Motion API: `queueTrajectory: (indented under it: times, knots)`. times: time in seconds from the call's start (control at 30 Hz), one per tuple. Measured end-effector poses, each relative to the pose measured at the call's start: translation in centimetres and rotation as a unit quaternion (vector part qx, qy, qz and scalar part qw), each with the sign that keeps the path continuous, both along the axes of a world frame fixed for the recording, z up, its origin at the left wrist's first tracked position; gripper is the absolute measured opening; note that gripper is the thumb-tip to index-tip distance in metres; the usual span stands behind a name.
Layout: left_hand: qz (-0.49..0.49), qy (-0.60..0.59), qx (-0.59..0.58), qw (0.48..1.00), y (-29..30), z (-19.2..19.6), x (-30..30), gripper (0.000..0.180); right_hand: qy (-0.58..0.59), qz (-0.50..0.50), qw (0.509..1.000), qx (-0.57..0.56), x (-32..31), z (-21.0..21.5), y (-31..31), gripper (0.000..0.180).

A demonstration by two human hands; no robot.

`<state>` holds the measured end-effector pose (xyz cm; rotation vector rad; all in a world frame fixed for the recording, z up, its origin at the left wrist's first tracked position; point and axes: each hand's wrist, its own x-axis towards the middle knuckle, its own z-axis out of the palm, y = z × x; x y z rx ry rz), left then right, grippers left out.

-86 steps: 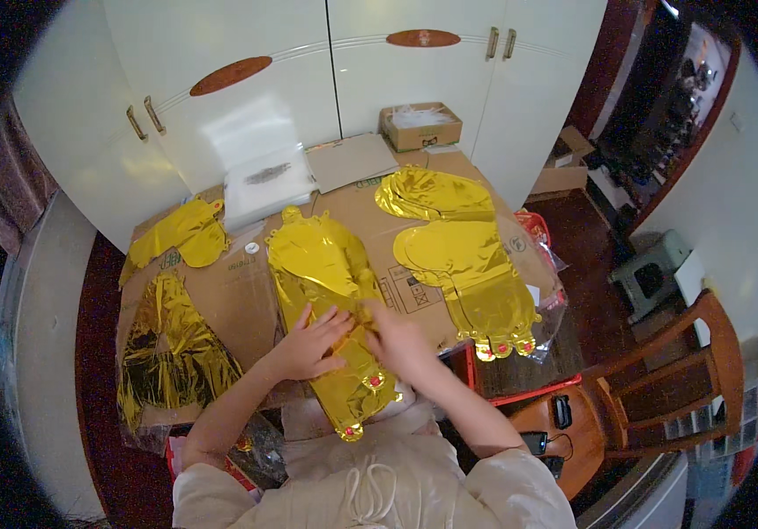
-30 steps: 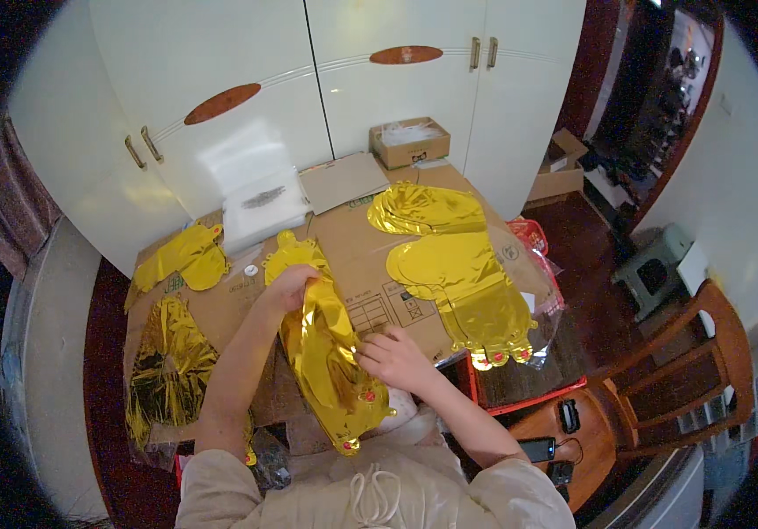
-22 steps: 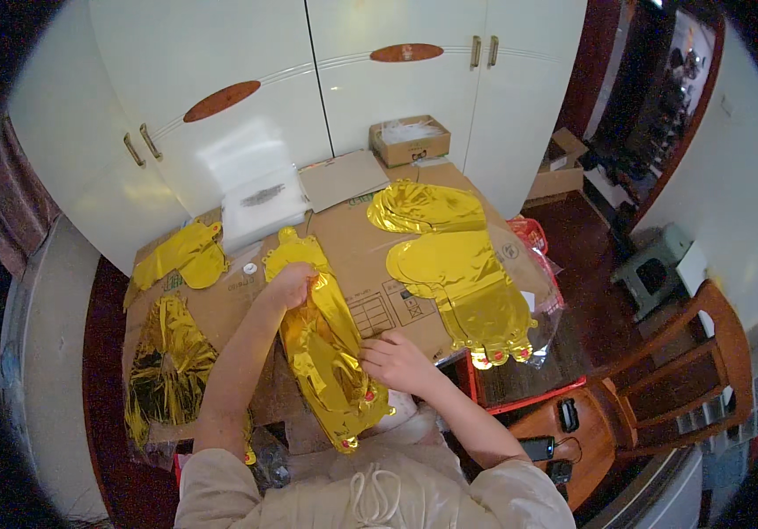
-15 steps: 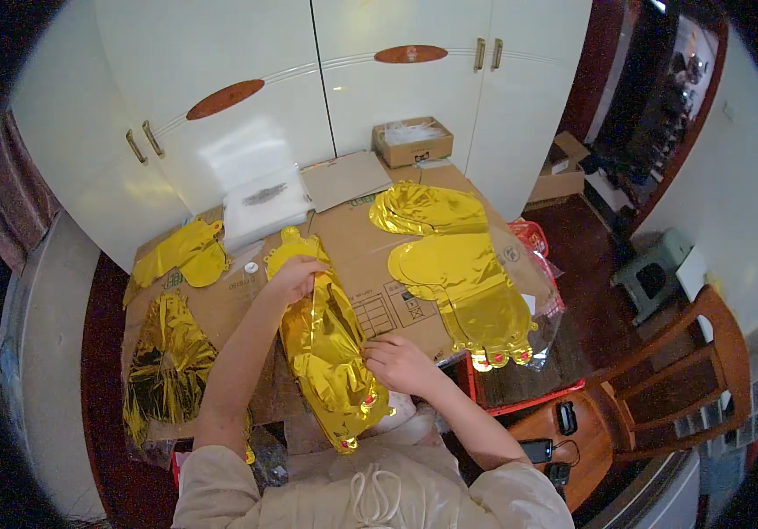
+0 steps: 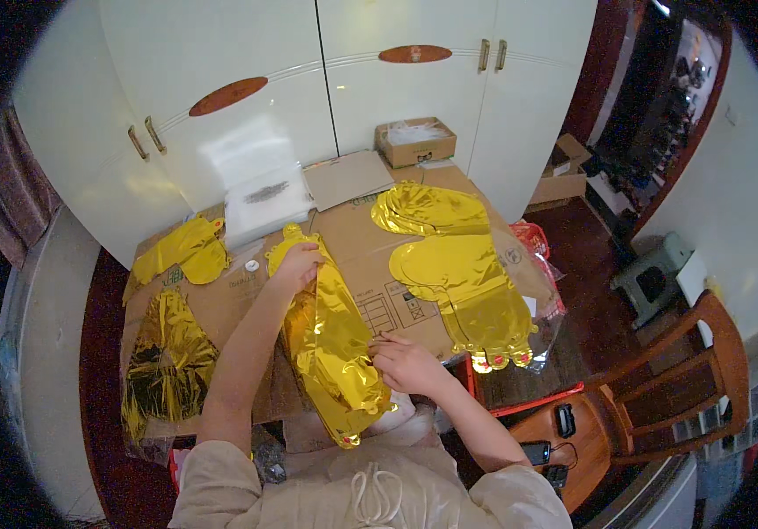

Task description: Folding and organizing gold foil balloons on a cardboard workspace.

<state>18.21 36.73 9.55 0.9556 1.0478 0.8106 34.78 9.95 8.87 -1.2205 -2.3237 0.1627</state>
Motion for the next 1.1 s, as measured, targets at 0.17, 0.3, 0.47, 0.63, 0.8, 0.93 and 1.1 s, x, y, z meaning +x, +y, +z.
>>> queueTrajectory:
  times: [0.17,0.3,0.47,0.63,0.8,0.93,1.1]
  knots:
    - [-0.019,0.164,0.149,0.975,0.8,-0.9,-0.8,0.046,0.002,-0.019,1.0,0.022,-1.0,1.1,0.1,0.032]
    - [-0.045,0.248,0.244,0.937,0.8,-1.7,-2.3,0.046,-0.032,-0.002,0.999,0.013,-2.0,2.2,0.3,0.039]
    - [-0.043,0.392,0.563,0.726,-1.2,-0.6,-2.6,0.041,-0.039,0.018,0.999,-0.012,-1.8,0.8,0.5,0.036]
    - [-0.214,0.454,0.642,0.58,-5.2,0.8,-1.6,0.051,-0.036,0.025,0.999,-0.021,-1.6,0.3,0.7,0.035]
    - [-0.249,0.505,0.585,0.584,-5.4,-0.7,-2.5,0.07,-0.041,0.028,0.998,-0.024,-1.6,0.7,0.6,0.039]
    - [-0.298,0.52,0.54,0.591,-5.4,0.1,-2.9,0.072,-0.055,0.023,0.998,-0.037,-1.5,0.8,0.5,0.043]
    - [-0.291,0.518,0.542,0.594,-5.3,-0.3,-3.4,0.073,-0.047,0.028,0.998,-0.026,-1.5,0.3,0.5,0.05]
